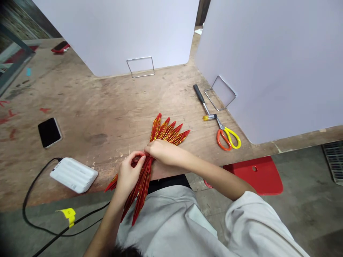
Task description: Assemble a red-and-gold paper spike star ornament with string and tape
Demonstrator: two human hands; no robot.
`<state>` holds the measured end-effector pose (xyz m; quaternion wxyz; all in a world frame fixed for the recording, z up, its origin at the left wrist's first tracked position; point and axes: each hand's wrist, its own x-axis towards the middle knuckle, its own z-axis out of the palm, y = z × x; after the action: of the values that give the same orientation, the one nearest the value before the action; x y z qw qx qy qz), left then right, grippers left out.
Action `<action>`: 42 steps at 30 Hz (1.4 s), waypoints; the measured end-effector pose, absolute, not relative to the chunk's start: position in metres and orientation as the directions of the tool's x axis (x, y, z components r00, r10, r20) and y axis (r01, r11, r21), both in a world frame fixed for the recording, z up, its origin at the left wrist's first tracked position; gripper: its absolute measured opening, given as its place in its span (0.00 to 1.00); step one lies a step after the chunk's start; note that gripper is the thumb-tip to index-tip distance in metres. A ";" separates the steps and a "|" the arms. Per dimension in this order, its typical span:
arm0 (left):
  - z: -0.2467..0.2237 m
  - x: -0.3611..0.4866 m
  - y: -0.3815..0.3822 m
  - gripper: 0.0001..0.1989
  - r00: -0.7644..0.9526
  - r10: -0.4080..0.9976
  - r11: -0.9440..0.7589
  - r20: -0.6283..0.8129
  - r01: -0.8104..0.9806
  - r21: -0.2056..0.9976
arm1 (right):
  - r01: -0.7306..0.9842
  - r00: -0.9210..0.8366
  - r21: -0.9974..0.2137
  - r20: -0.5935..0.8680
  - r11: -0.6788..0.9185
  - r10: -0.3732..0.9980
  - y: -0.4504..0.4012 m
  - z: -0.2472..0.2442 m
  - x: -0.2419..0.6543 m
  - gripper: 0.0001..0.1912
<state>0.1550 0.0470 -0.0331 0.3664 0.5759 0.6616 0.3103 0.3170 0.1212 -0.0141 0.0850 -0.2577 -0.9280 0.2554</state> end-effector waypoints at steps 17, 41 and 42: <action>-0.038 0.147 0.069 0.19 0.072 0.975 0.176 -0.211 0.332 0.927 | 0.204 -0.675 -0.916 0.125 0.346 0.727 0.118 -0.046 0.328 0.13; -0.037 0.152 0.093 0.11 0.180 0.913 0.245 -0.367 0.478 0.844 | 0.165 -0.528 -0.982 -0.006 0.095 0.849 0.115 -0.043 0.326 0.12; -0.036 0.152 0.093 0.11 0.176 0.915 0.243 -0.363 0.478 0.844 | 0.176 -0.500 -0.980 -0.008 0.093 0.866 0.112 -0.043 0.325 0.13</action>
<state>0.1523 0.0929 -0.0362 0.5059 0.5763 0.6044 0.2160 0.3248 0.1123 -0.0426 0.3136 -0.3893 -0.6693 0.5497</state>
